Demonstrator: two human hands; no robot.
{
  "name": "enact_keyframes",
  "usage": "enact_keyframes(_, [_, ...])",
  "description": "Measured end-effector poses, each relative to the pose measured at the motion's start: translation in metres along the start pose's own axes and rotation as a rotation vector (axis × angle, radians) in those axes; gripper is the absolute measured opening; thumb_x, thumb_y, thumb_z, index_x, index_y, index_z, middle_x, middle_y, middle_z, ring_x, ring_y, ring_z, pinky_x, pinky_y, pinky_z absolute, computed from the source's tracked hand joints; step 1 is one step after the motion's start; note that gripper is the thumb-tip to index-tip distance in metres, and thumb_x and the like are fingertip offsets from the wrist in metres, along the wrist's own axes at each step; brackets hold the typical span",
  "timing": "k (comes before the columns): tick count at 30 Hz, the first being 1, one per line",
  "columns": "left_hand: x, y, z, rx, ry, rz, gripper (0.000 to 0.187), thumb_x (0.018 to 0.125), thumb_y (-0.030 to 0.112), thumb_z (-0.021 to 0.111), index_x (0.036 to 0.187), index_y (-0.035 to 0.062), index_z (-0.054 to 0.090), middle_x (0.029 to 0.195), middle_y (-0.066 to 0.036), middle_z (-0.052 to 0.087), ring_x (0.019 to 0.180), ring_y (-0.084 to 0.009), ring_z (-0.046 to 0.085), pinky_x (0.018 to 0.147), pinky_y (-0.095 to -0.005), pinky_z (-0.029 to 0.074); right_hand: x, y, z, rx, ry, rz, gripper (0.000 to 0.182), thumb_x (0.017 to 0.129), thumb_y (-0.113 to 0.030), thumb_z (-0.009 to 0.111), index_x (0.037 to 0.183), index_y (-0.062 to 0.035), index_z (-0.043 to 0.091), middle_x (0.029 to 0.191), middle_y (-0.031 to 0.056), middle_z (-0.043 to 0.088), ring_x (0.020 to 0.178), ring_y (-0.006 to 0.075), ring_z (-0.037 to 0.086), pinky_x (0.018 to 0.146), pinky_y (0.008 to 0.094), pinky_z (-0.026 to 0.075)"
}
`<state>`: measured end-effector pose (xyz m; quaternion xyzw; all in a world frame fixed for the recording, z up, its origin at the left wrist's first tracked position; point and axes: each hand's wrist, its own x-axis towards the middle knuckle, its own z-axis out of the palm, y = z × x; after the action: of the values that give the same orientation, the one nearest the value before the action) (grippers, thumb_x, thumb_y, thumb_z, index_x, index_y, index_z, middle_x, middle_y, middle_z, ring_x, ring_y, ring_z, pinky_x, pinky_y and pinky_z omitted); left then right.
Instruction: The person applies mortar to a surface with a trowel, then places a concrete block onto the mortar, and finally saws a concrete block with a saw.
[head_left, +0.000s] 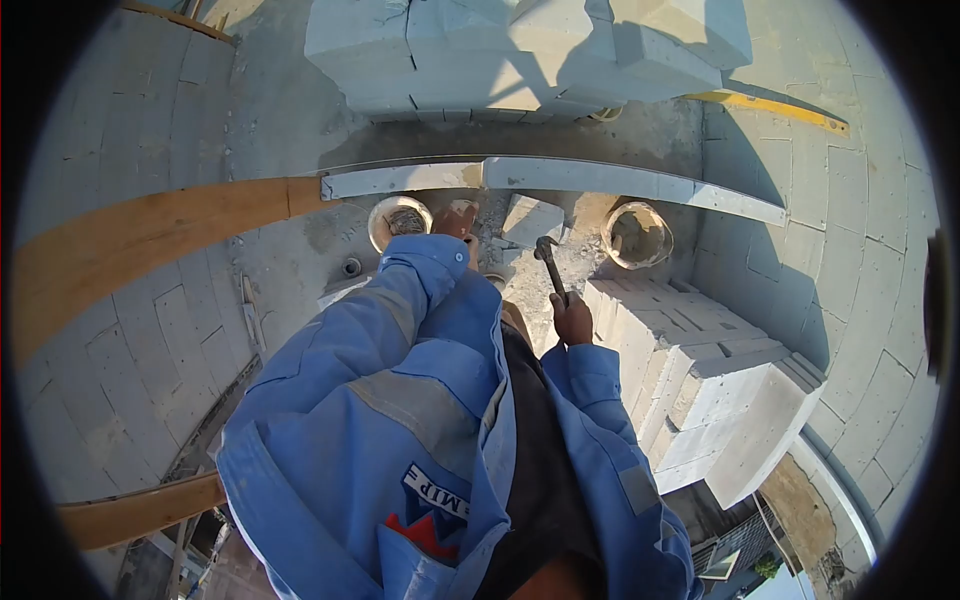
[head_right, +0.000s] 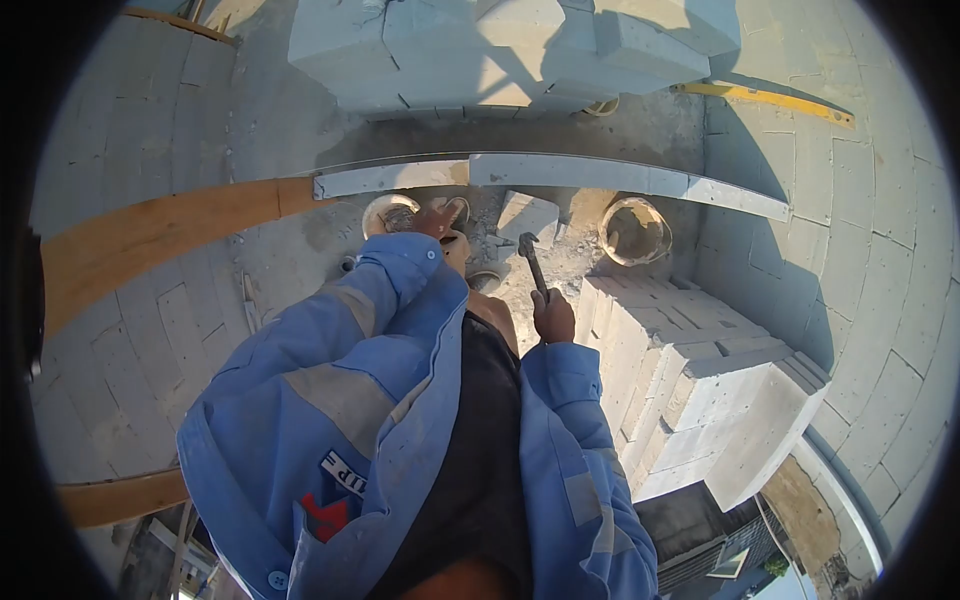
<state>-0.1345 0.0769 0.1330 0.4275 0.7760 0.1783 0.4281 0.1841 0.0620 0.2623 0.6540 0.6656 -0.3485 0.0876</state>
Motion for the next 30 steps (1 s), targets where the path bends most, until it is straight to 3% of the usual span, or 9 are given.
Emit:
enact_keyframes(5, [0.092,-0.015,0.066,-0.261,0.180,-0.065,0.073,0.089,0.063,0.058,0.102,-0.0084,0.068,0.108,-0.036,0.065,0.105,-0.0457,0.064,0.092,-0.0514,0.048,0.036,-0.075,-0.027,0.088,0.059,-0.045,0.036,0.098,-0.040,0.059,0.094,-0.0046,0.060,0.078,0.0245,0.068,0.076,0.0465,0.066,0.065,0.0554,0.049])
enact_keyframes(7, [0.103,0.007,0.057,-0.173,0.178,-0.211,0.063,0.092,0.061,0.055,0.097,0.0003,0.069,0.082,-0.027,0.068,0.083,-0.0413,0.068,0.076,-0.0480,0.050,0.044,-0.097,-0.033,0.127,0.122,-0.054,0.032,0.097,-0.036,0.062,0.093,-0.0046,0.060,0.074,0.0218,0.067,0.070,0.0433,0.066,0.061,0.0506,0.049])
enact_keyframes(10, [0.107,-0.003,0.063,-0.073,0.194,-0.161,0.059,0.091,0.057,0.059,0.089,-0.0007,0.070,0.076,-0.024,0.068,0.077,-0.0408,0.068,0.071,-0.0471,0.051,0.051,-0.119,-0.037,0.356,0.399,-0.163,0.029,0.096,-0.030,0.066,0.088,-0.0032,0.059,0.065,0.0153,0.061,0.057,0.0344,0.061,0.055,0.0401,0.047])
enact_keyframes(14, [0.111,-0.021,0.067,-0.221,0.250,-0.080,0.074,0.087,0.064,0.063,0.083,-0.0093,0.068,0.074,-0.030,0.065,0.079,-0.0481,0.066,0.073,-0.0534,0.051,0.070,-0.129,-0.037,0.409,0.299,-0.111,0.037,0.097,-0.032,0.064,0.078,-0.0015,0.058,0.064,0.0163,0.059,0.055,0.0295,0.059,0.052,0.0395,0.044])
enact_keyframes(16, [0.103,0.005,0.035,-0.220,0.047,-0.122,0.068,0.087,0.062,0.063,0.086,-0.0053,0.070,0.075,-0.029,0.065,0.077,-0.0474,0.065,0.073,-0.0534,0.050,0.078,-0.136,-0.041,0.427,0.278,-0.074,0.040,0.098,-0.033,0.063,0.075,-0.0011,0.057,0.062,0.0162,0.057,0.054,0.0282,0.058,0.052,0.0394,0.043])
enact_keyframes(22, [0.090,0.033,0.009,-0.325,0.060,-0.100,0.053,0.088,0.053,0.064,0.088,0.0008,0.073,0.080,-0.027,0.068,0.078,-0.0453,0.064,0.073,-0.0526,0.049,0.107,-0.122,-0.003,0.697,0.366,-0.179,0.037,0.092,-0.026,0.071,0.069,-0.0021,0.054,0.056,0.0072,0.050,0.055,0.0152,0.048,0.053,0.0349,0.042])
enact_keyframes(25, [0.087,0.039,0.003,-0.163,0.052,-0.095,0.052,0.089,0.051,0.063,0.089,-0.0001,0.073,0.079,-0.027,0.067,0.077,-0.0448,0.064,0.074,-0.0520,0.049,0.144,-0.098,0.034,0.457,0.129,-0.095,0.027,0.090,-0.022,0.067,0.079,0.0028,0.062,0.065,0.0157,0.062,0.061,0.0266,0.063,0.060,0.0409,0.048])
enact_keyframes(26, [0.087,0.044,-0.001,-0.196,-0.010,-0.147,0.053,0.089,0.052,0.063,0.095,0.0008,0.074,0.081,-0.028,0.067,0.080,-0.0449,0.065,0.076,-0.0513,0.049,0.158,-0.098,0.037,0.395,-0.108,0.190,0.025,0.088,-0.021,0.066,0.087,0.0045,0.065,0.072,0.0213,0.066,0.066,0.0334,0.067,0.064,0.0435,0.049])
enact_keyframes(30, [0.076,0.053,-0.005,-0.257,0.043,-0.112,0.053,0.089,0.052,0.062,0.097,0.0011,0.074,0.081,-0.028,0.067,0.082,-0.0444,0.066,0.076,-0.0505,0.049,0.149,-0.114,0.040,0.687,0.148,0.064,0.030,0.090,-0.022,0.065,0.074,0.0035,0.059,0.060,0.0175,0.058,0.055,0.0240,0.053,0.057,0.0406,0.043])
